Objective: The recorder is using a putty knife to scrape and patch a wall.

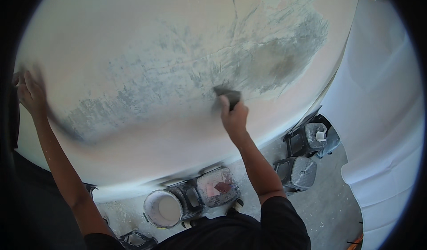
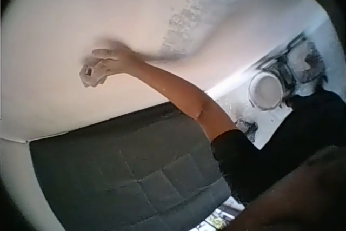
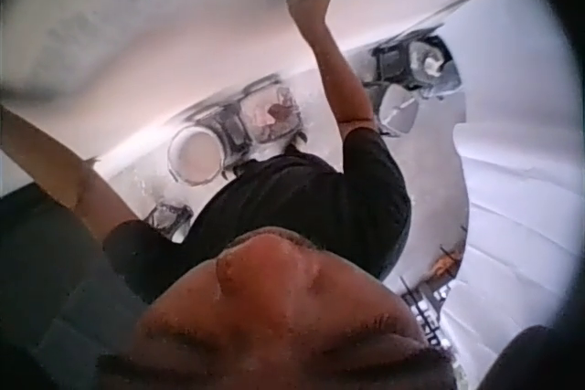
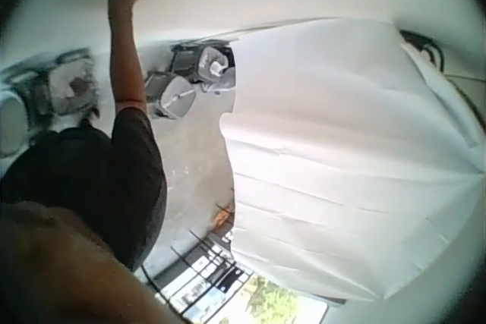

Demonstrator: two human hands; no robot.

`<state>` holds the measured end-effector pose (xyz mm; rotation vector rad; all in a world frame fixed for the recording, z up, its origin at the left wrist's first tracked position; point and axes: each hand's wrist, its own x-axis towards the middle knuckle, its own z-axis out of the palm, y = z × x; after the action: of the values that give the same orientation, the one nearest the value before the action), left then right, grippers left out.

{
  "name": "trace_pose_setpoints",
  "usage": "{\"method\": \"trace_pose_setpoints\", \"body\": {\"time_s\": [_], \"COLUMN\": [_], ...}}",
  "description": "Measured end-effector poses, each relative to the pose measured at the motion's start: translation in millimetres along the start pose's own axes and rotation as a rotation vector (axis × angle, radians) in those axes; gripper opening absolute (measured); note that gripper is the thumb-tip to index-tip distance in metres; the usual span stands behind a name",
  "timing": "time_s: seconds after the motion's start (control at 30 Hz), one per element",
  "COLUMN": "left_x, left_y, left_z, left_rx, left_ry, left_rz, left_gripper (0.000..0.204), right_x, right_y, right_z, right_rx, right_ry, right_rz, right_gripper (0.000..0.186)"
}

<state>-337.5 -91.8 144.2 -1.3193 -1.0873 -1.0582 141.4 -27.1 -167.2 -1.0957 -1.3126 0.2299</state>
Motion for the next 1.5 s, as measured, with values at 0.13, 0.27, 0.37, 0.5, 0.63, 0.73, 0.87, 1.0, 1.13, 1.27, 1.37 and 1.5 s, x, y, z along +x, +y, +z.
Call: {"method": "trace_pose_setpoints", "body": {"time_s": [0.13,0.27,0.37,0.5,0.63,0.73,0.87,1.0,1.13,1.27,1.37,1.5], "left_x": [4.2,3.0,1.0,-2.3,-3.9,-1.3,2.1,8.2,0.4,1.9,0.9,4.3], "left_y": [20.1,-7.6,-22.9,-20.9,-62.6,-41.1,-22.2,-10.6,-3.7,0.0,-2.6,22.0], "left_z": [3.0,3.4,3.4,13.3,10.8,16.5,10.8,1.4,5.1,4.7,2.0,6.3], "left_rx": [0.014,0.052,0.07,0.16,0.113,0.112,0.061,0.06,0.244,0.214,0.158,0.186], "left_ry": [0.092,0.03,0.013,0.148,0.025,0.095,0.204,0.244,0.172,0.179,0.178,0.173], "left_rz": [0.135,0.125,0.133,0.182,0.079,0.132,0.229,0.251,0.19,0.202,0.182,0.128], "left_gripper": [0.055,0.055,0.052,0.044,0.043,0.043,0.043,0.044,0.035,0.037,0.038,0.04], "right_x": [10.1,-7.3,5.9,-15.2,11.7,-11.6,12.1,-12.6,15.4,-21.3,2.0,-26.2], "right_y": [-9.4,4.9,-13.0,-3.6,-21.6,1.3,-8.6,-2.0,-14.5,-9.3,-15.9,-1.6], "right_z": [-15.1,-2.5,-10.7,-4.4,-13.5,2.9,-7.7,2.7,-8.8,5.3,-1.4,5.0], "right_rx": [-0.061,-0.11,-0.141,-0.202,0.001,-0.115,-0.001,-0.288,0.07,-0.233,-0.107,-0.193], "right_ry": [-0.028,-0.106,-0.172,-0.213,-0.079,-0.132,-0.043,-0.285,-0.122,-0.436,-0.24,-0.299], "right_rz": [0.053,-0.142,0.003,-0.046,0.092,-0.087,-0.072,-0.11,-0.024,-0.13,0.021,-0.069], "right_gripper": [0.03,0.029,0.03,0.031,0.033,0.032,0.034,0.027,0.034,0.035,0.034,0.03]}}
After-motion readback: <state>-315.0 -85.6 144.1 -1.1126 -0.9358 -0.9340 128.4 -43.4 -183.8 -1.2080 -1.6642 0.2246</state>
